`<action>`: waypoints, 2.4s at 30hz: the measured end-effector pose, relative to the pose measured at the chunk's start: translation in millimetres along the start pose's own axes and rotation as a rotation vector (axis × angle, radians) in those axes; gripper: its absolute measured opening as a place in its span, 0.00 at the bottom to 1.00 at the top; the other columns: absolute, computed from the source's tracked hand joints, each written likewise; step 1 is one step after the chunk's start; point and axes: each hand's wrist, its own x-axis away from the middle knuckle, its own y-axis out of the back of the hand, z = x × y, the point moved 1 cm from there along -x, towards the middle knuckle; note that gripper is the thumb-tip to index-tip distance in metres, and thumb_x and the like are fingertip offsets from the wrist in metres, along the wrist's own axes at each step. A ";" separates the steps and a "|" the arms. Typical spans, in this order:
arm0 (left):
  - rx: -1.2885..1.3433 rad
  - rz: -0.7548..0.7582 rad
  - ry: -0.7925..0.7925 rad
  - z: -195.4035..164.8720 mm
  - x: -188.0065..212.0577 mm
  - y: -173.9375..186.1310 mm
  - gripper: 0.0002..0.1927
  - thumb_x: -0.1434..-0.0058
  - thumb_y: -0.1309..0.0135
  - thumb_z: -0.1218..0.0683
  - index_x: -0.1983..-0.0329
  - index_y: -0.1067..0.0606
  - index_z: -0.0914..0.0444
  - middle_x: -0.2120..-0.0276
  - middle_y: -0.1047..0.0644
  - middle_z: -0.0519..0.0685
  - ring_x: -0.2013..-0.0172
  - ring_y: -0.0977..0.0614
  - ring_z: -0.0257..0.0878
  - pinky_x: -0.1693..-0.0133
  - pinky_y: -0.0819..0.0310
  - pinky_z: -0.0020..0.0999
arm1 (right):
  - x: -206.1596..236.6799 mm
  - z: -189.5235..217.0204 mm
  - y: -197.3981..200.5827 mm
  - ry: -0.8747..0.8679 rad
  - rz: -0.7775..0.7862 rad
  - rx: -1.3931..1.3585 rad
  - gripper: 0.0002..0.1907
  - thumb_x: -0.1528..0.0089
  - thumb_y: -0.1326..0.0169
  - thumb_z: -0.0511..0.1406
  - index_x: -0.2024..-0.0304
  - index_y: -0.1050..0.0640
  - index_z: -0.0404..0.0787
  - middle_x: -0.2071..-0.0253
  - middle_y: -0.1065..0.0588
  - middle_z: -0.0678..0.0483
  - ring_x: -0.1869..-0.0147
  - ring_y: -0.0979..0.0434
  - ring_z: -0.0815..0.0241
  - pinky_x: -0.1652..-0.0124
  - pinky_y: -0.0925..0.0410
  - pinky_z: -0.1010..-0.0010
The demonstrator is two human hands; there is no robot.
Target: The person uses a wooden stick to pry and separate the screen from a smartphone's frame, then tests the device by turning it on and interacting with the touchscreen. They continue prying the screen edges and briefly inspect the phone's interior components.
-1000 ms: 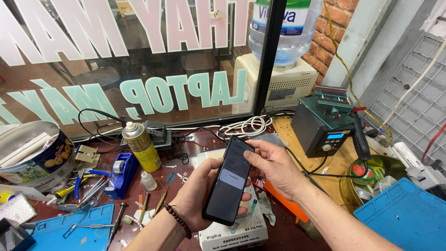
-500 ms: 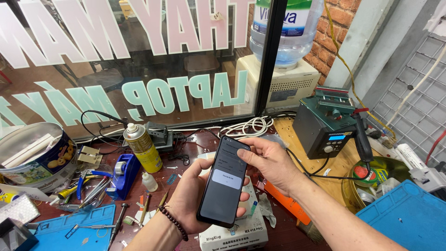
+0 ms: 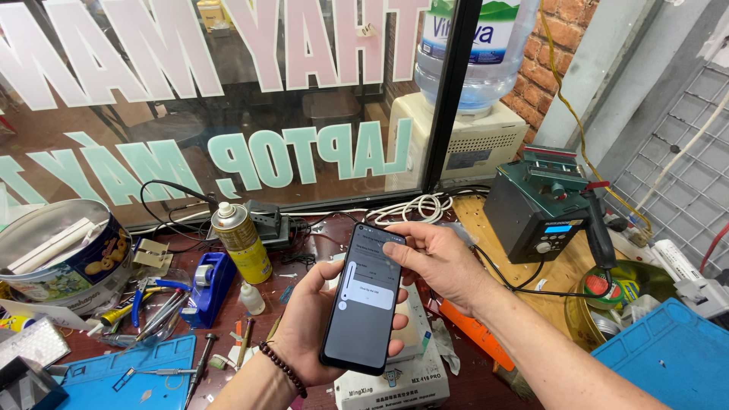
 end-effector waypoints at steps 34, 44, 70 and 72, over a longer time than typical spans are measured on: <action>0.004 0.031 0.021 -8.2 -8.0 13.6 0.34 0.35 0.66 0.39 0.38 0.28 0.67 0.50 0.20 0.63 0.57 0.15 0.54 0.59 0.17 0.51 | -3.6 -2.1 4.2 -0.083 -0.059 -0.035 0.21 0.38 0.43 0.39 0.44 0.20 0.39 0.63 0.19 0.56 0.63 0.22 0.70 0.63 0.27 0.76; -0.004 0.084 0.014 -7.5 -7.6 16.9 0.33 0.36 0.66 0.40 0.39 0.28 0.66 0.50 0.20 0.63 0.58 0.15 0.54 0.59 0.17 0.51 | -1.9 -4.4 1.8 -0.085 -0.055 -0.017 0.21 0.38 0.42 0.40 0.44 0.20 0.38 0.66 0.20 0.56 0.68 0.24 0.70 0.66 0.29 0.77; 0.018 0.146 -0.007 -6.6 -6.6 23.3 0.32 0.34 0.66 0.41 0.39 0.28 0.67 0.50 0.20 0.63 0.58 0.15 0.54 0.58 0.17 0.51 | -5.4 -13.6 -0.2 -0.073 -0.042 -0.048 0.20 0.38 0.42 0.39 0.45 0.20 0.38 0.65 0.20 0.57 0.67 0.25 0.70 0.66 0.29 0.76; 0.013 0.120 0.000 -6.4 -6.6 23.5 0.33 0.35 0.66 0.41 0.39 0.28 0.67 0.50 0.20 0.63 0.58 0.15 0.54 0.59 0.17 0.51 | -4.4 -14.3 0.6 -0.072 -0.040 -0.044 0.19 0.37 0.42 0.39 0.45 0.20 0.38 0.65 0.20 0.56 0.67 0.25 0.70 0.66 0.30 0.76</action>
